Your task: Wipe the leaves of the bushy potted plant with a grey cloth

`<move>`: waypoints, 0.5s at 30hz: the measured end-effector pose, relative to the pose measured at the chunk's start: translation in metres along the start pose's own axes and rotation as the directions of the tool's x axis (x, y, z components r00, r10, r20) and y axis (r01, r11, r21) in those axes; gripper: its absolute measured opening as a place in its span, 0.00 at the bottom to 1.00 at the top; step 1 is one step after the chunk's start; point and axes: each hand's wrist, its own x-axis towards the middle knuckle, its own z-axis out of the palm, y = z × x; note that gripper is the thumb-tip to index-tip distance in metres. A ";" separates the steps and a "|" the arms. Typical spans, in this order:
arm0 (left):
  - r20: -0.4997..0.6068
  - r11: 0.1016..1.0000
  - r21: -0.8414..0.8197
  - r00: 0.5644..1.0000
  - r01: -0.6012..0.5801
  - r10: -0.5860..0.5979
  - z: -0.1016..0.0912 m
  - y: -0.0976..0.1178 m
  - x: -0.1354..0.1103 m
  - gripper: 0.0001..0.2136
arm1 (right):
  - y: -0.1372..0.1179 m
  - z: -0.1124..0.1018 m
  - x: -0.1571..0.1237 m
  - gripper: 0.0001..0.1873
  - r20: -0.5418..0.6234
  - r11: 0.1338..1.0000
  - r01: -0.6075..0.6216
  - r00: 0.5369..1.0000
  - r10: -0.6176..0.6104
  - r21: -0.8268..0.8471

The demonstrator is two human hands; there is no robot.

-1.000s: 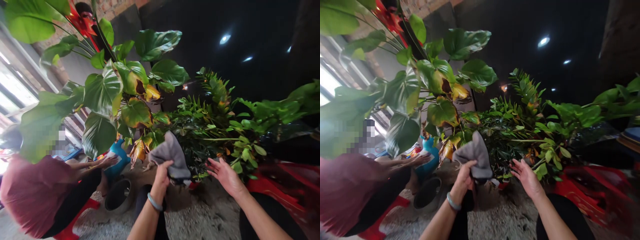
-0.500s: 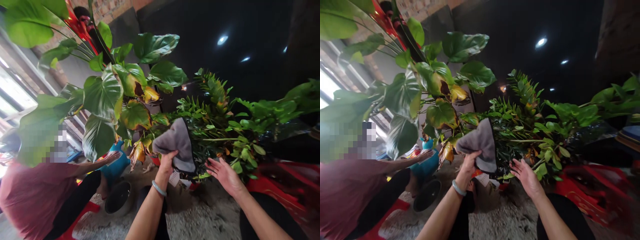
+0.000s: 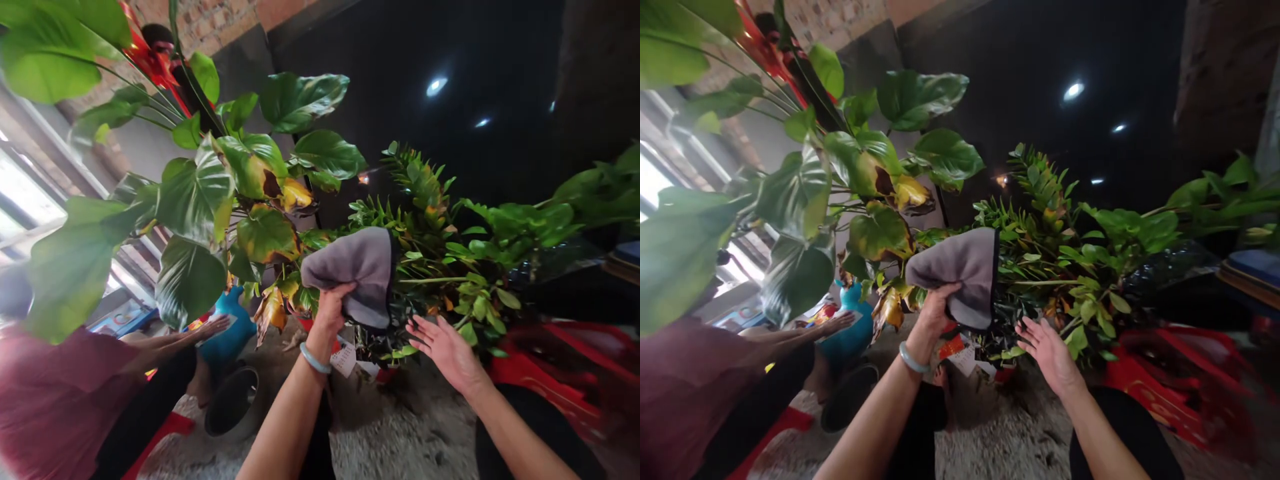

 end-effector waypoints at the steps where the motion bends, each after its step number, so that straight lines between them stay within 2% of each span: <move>1: -0.015 1.000 0.011 1.000 0.028 -0.028 0.002 -0.009 0.001 0.18 | 0.000 0.000 0.000 0.23 0.005 1.000 -0.001 1.000 0.001 0.003; 3: -0.033 0.988 0.064 0.990 0.140 -0.138 -0.001 -0.035 -0.006 0.16 | 0.000 -0.001 0.001 0.20 0.019 1.000 -0.015 1.000 0.015 -0.004; 5: -0.023 0.945 0.153 0.957 0.289 -0.289 -0.012 -0.058 -0.021 0.16 | -0.001 -0.003 0.002 0.19 0.018 0.998 -0.049 0.999 0.050 -0.033; 7: 0.027 0.902 0.217 0.921 0.374 -0.388 -0.023 -0.065 -0.036 0.18 | -0.001 -0.005 0.002 0.19 0.011 0.996 -0.077 0.997 0.077 -0.052; 8: 0.061 0.894 0.226 0.911 0.386 -0.408 -0.027 -0.061 -0.040 0.20 | -0.001 -0.005 0.002 0.19 0.015 0.996 -0.078 0.997 0.078 -0.049; 10: 0.151 0.919 0.194 0.915 0.344 -0.374 -0.027 -0.041 -0.041 0.23 | -0.001 -0.005 0.002 0.21 0.035 0.998 -0.055 0.998 0.055 -0.024; 13: 0.268 0.984 0.066 0.947 0.168 -0.179 -0.012 -0.004 -0.025 0.21 | 0.000 -0.003 0.001 0.22 0.021 1.000 -0.016 1.000 0.016 0.006; 15: 0.231 0.999 -0.001 0.972 0.049 -0.048 0.001 0.005 -0.010 0.18 | 0.000 -0.002 0.001 0.22 -0.015 1.000 -0.008 1.000 0.008 0.008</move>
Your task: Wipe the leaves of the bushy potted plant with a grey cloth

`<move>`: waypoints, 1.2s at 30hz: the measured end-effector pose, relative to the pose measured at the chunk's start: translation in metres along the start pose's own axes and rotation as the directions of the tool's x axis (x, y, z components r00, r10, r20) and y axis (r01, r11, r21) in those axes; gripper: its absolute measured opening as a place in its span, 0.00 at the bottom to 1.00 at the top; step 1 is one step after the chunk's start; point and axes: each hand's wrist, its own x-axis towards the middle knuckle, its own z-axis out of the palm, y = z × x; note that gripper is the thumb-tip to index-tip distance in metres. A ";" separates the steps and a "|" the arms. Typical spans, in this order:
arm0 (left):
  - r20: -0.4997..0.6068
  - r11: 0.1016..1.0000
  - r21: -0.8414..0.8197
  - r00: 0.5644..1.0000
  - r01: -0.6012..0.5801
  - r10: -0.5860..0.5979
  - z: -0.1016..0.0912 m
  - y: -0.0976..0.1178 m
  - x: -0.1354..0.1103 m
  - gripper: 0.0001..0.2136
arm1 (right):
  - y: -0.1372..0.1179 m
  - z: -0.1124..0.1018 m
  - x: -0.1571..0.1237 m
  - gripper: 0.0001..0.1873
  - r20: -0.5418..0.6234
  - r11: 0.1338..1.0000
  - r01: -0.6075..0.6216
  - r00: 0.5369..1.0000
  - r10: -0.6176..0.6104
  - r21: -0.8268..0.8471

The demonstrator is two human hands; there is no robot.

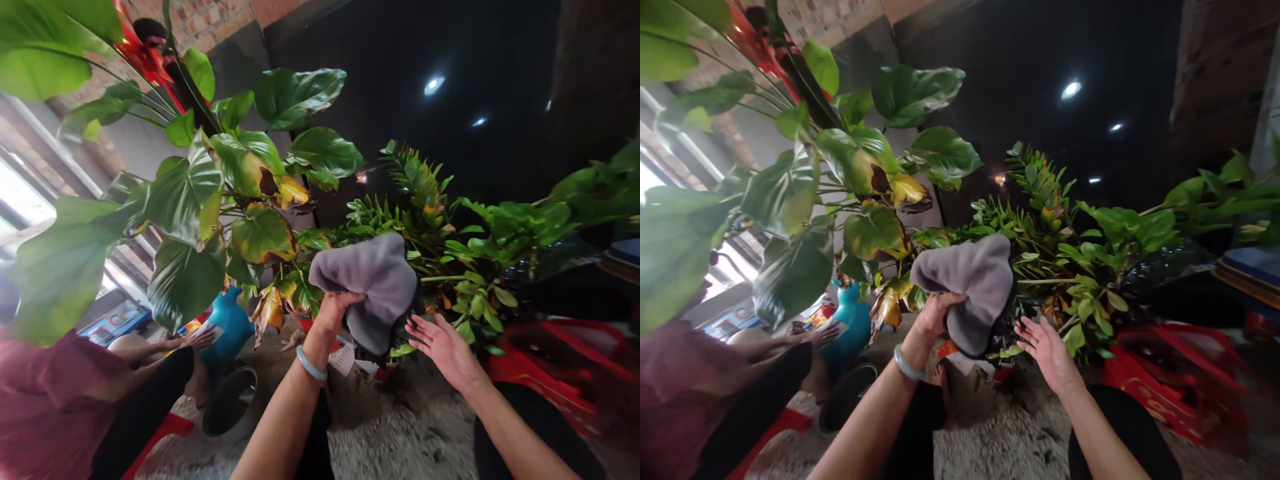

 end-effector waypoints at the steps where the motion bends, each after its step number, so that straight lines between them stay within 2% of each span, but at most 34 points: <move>1: -0.050 0.999 0.002 0.998 -0.037 0.037 0.004 -0.002 0.006 0.16 | 0.000 0.000 0.000 0.21 -0.011 1.000 0.001 1.000 -0.001 0.002; 3: -0.139 0.998 0.047 0.990 -0.030 0.036 0.006 -0.020 0.009 0.13 | 0.000 -0.001 0.001 0.20 -0.015 1.000 -0.002 1.000 0.003 0.009; 4: -0.146 0.996 0.083 0.989 0.010 0.002 0.004 -0.033 0.006 0.12 | -0.001 -0.002 0.002 0.19 -0.014 1.000 -0.012 1.000 0.013 0.007; 6: -0.066 0.979 0.166 0.992 0.116 -0.107 -0.005 -0.058 -0.010 0.11 | -0.002 -0.003 0.001 0.18 -0.015 0.999 -0.047 0.999 0.046 -0.010; 8: 0.088 0.947 0.259 0.972 0.191 -0.220 -0.018 -0.070 -0.031 0.11 | -0.003 -0.005 0.000 0.19 -0.036 0.996 -0.082 0.996 0.081 -0.033; 10: 0.227 0.924 0.326 0.932 0.201 -0.283 -0.027 -0.065 -0.045 0.12 | -0.004 -0.005 -0.002 0.21 -0.038 0.995 -0.092 0.995 0.091 -0.034; 12: 0.264 0.940 0.302 0.933 0.161 -0.244 -0.028 -0.045 -0.046 0.14 | -0.004 -0.004 -0.003 0.22 -0.009 0.997 -0.079 0.997 0.079 -0.012; 13: 0.229 0.959 0.249 0.954 0.133 -0.192 -0.025 -0.034 -0.042 0.15 | -0.003 -0.004 -0.003 0.22 0.005 0.998 -0.066 0.998 0.066 0.002; 15: 0.070 0.993 0.103 0.996 0.051 -0.058 -0.014 -0.018 -0.024 0.16 | -0.003 -0.002 -0.003 0.20 0.005 0.999 -0.038 0.999 0.038 0.022; 17: -0.124 1.000 0.006 0.992 -0.026 0.026 -0.001 -0.015 -0.005 0.14 | -0.002 -0.001 -0.002 0.19 -0.022 0.999 -0.023 0.999 0.023 0.025; 19: -0.224 1.000 -0.008 0.974 -0.029 0.027 0.007 -0.028 0.006 0.12 | -0.001 0.000 -0.001 0.19 -0.029 0.999 -0.027 0.999 0.028 0.024; 21: -0.196 0.997 0.048 0.979 0.059 -0.049 0.008 -0.048 0.003 0.10 | -0.001 -0.001 -0.001 0.18 -0.022 0.999 -0.044 0.999 0.044 0.014; 24: -0.014 0.962 0.164 0.976 0.216 -0.217 -0.004 -0.066 -0.021 0.11 | -0.003 -0.003 -0.002 0.16 0.004 0.997 -0.079 0.997 0.079 0.014; 26: 0.109 0.955 0.190 0.961 0.230 -0.253 -0.012 -0.059 -0.035 0.15 | -0.004 -0.004 -0.003 0.16 0.038 0.995 -0.097 0.995 0.095 0.033; 28: 0.151 0.974 0.144 0.969 0.175 -0.197 -0.013 -0.039 -0.037 0.18 | -0.006 -0.005 -0.003 0.17 0.048 0.997 -0.071 0.996 0.069 0.041; 30: 0.071 0.996 0.041 0.994 0.083 -0.086 -0.005 -0.017 -0.024 0.20 | -0.005 -0.005 -0.003 0.19 0.030 1.000 -0.016 0.999 0.015 0.027; 32: -0.076 0.998 -0.059 0.997 -0.034 0.029 0.007 -0.005 -0.005 0.21 | -0.004 -0.004 -0.002 0.22 0.015 1.000 0.016 1.000 -0.016 0.007; 34: -0.210 0.992 -0.077 0.974 -0.099 0.081 0.016 -0.008 0.010 0.19 | -0.001 -0.002 -0.001 0.23 0.013 1.000 0.018 1.000 -0.018 -0.007; 36: -0.250 0.999 -0.010 0.968 -0.038 0.034 0.017 -0.025 0.011 0.14 | 0.000 -0.001 0.000 0.21 -0.003 1.000 0.015 1.000 -0.015 -0.010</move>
